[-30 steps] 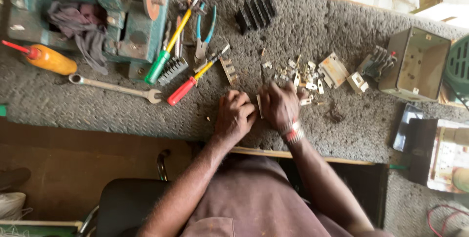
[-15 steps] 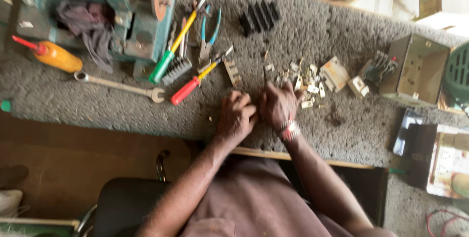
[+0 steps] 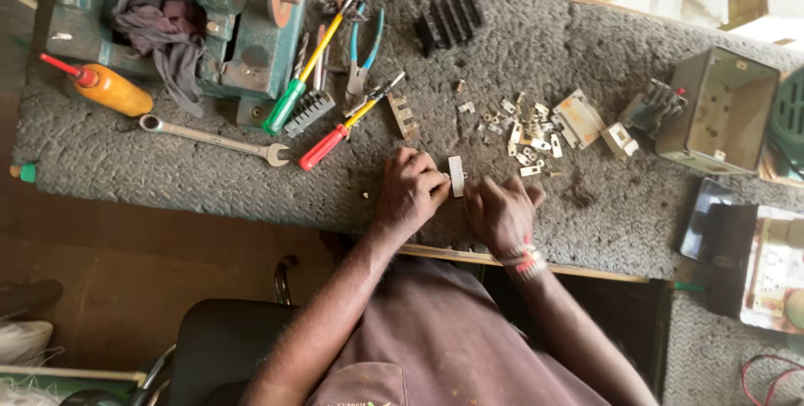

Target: The person assembles small electrical components on a workbench. They use a sandpaper to smooth metal pieces, a screwdriver to tighten screws, and a brush to clean parts. The person handles multiple small metal pieces and electrical components, placing them on the workbench.

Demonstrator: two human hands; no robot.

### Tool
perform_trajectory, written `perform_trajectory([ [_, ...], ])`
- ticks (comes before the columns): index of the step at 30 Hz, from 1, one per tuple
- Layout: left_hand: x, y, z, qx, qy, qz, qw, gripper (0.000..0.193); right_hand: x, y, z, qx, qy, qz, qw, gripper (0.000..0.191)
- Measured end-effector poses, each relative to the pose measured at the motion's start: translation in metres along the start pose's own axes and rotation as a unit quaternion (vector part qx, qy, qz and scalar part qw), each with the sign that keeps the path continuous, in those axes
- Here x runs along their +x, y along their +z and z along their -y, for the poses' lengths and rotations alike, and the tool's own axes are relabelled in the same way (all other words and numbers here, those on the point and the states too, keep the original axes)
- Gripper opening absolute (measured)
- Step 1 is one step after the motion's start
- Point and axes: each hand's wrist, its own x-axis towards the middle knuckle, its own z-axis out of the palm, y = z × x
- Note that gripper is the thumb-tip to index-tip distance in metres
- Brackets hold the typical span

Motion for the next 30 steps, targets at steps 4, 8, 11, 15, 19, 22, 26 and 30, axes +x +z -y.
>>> perform_trajectory([
  [4, 0.001, 0.002, 0.005, -0.011, 0.002, -0.015, 1.000, 0.006, -0.022, -0.025, -0.026, 0.191, -0.057, -0.076, 0.977, 0.012],
  [8, 0.021, 0.002, 0.021, 0.019, 0.148, 0.010, 0.989, 0.038, -0.031, -0.021, -0.039, 0.569, 0.161, -0.115, 0.798, 0.007],
  [11, 0.051, 0.005, 0.037, 0.100, 0.248, 0.158, 0.951, 0.040, -0.035, -0.014, -0.040, 0.570, 0.101, -0.130, 0.805, 0.007],
  [15, 0.063, 0.005, 0.039, 0.127, 0.128, 0.246, 0.952, 0.016, -0.036, -0.012, -0.041, 0.570, 0.117, -0.144, 0.801, 0.008],
  [19, 0.026, 0.015, 0.027, 0.064, -0.064, 0.240, 0.967, 0.043, -0.033, -0.010, -0.041, 0.582, 0.098, -0.144, 0.794, 0.008],
  [22, 0.010, 0.015, 0.021, 0.021, -0.131, 0.216, 0.968, 0.040, -0.030, -0.007, -0.039, 0.546, 0.123, -0.128, 0.819, 0.008],
  [26, 0.020, 0.002, 0.025, 0.141, 0.081, -0.011, 0.987, 0.101, -0.024, -0.006, -0.035, 0.392, 0.129, -0.118, 0.903, 0.007],
  [30, 0.044, 0.000, 0.029, 0.089, -0.022, 0.188, 0.978, 0.090, -0.018, -0.003, -0.039, 0.281, 0.062, -0.133, 0.949, 0.008],
])
